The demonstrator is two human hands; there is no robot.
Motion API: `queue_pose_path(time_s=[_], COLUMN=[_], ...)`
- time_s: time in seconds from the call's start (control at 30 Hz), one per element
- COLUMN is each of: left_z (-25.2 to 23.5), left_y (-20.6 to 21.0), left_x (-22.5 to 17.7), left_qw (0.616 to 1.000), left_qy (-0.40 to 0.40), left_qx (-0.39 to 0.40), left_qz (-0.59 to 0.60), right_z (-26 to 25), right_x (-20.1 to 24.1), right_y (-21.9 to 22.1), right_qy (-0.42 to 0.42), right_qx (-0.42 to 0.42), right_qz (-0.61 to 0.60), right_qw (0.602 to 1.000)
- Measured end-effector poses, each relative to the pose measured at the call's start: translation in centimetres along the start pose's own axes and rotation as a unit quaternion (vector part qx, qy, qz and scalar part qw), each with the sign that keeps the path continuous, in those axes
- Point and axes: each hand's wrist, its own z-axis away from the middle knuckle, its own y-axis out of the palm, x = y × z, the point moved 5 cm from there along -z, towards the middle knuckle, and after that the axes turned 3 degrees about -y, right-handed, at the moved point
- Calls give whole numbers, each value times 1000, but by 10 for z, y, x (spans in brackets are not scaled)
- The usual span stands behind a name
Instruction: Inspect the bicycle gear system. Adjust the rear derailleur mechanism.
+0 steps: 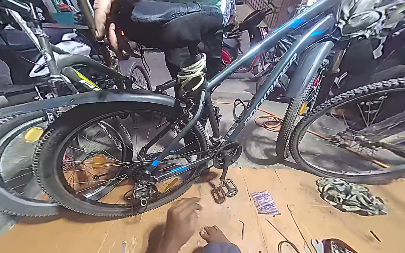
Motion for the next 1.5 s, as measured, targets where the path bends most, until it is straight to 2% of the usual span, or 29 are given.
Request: queue_pose_path(time_s=[0.1, 0.13, 0.2, 0.27, 0.37, 0.47, 0.57, 0.63, 0.8, 0.97, 1.07, 1.33, 1.43, 1.5], left_z=[25, 33, 52, 67, 82, 84, 89, 94, 90, 83, 84, 103, 106, 107], left_y=[-41, -54, -75, -83, -74, -69, -72, -71, -77, -66, -61, -58, -67, -70], left_x=[45, 59, 93, 126, 155, 167, 178, 188, 197, 205, 191, 99, 72, 66], left_qw=[969, 948, 902, 865, 849, 845, 838, 849, 881, 873, 870, 878, 875, 871], left_qy=[-181, -226, -310, -392, -463, -483, -497, -489, -447, -438, -449, -424, -414, -409], left_qx=[-164, -223, -301, -312, -232, -180, -163, -153, -153, -195, -187, -216, -238, -256], left_qz=[39, 35, 9, -32, -106, -143, -156, -129, -18, 84, 76, 58, 75, 92], right_z=[-9, -8, -12, -36, -86, -127, -154, -158, -153, -153, -144, -89, -80, -81], right_x=[-34, -39, -49, -59, -81, -107, -134, -142, -145, -139, -131, -76, -24, 33], right_y=[-5, -15, -44, -85, -141, -169, -160, -153, -152, -159, -163, -153, -142, -146], right_qy=[-22, 10, 102, 136, 120, 167, 217, 205, 177, 175, 171, 121, 69, 19], right_qx=[3, 2, -61, -155, -304, -359, -373, -392, -385, -388, -390, -383, -385, -388], right_qz=[1, 0, 31, 98, 182, 118, -22, -65, -49, -52, -39, -5, -8, 17], right_qw=[1000, 1000, 992, 974, 927, 910, 902, 894, 904, 904, 904, 916, 920, 921])
